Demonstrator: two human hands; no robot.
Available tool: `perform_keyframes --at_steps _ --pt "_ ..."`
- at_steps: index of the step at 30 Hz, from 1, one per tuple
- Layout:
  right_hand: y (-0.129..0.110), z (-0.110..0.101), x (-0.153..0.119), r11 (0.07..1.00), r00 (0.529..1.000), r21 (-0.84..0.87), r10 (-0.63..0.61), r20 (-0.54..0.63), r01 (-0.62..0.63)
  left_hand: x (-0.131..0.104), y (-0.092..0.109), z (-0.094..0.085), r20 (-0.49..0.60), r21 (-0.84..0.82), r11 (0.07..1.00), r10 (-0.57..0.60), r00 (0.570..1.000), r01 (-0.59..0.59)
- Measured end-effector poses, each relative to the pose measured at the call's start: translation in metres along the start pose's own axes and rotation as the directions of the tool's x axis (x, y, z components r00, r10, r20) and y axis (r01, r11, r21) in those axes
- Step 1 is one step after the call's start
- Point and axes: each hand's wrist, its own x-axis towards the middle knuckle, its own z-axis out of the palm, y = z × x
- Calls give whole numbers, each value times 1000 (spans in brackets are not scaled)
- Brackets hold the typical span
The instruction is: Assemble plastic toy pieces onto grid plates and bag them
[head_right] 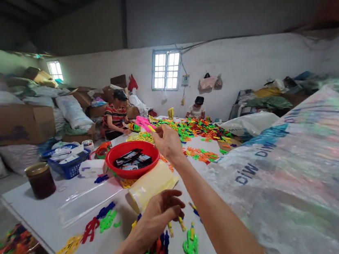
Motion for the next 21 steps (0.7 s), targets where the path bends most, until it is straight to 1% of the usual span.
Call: perform_keyframes --at_steps 2,5,7,9,12,14,16,19,21 --pt "1 10 3 1000 1000 -3 6 22 -6 -5 4 -12 -52 -11 1000 22 998 -22" --pt "13 25 -3 999 998 -43 35 44 -33 0 12 -36 -128 -138 989 33 991 -51" --pt "20 37 -12 995 996 -84 54 67 -48 11 19 -53 -231 -239 965 53 972 -110" --pt "22 48 -22 989 995 -140 53 89 -40 27 28 -69 -329 -319 929 74 941 -184" --pt "18 64 -37 958 989 -288 37 145 6 55 44 -89 -410 -404 877 82 909 -261" --pt "15 73 -44 935 980 -353 41 193 31 70 53 -98 -455 -422 862 69 888 -283" --pt "14 78 -48 925 975 -378 61 215 26 82 59 -101 -490 -420 863 46 871 -282" --pt "17 81 -49 913 976 -407 105 190 -19 93 63 -99 -503 -425 869 6 865 -253" --pt "17 80 -47 915 979 -402 106 175 -28 97 65 -98 -488 -436 871 -18 873 -226"
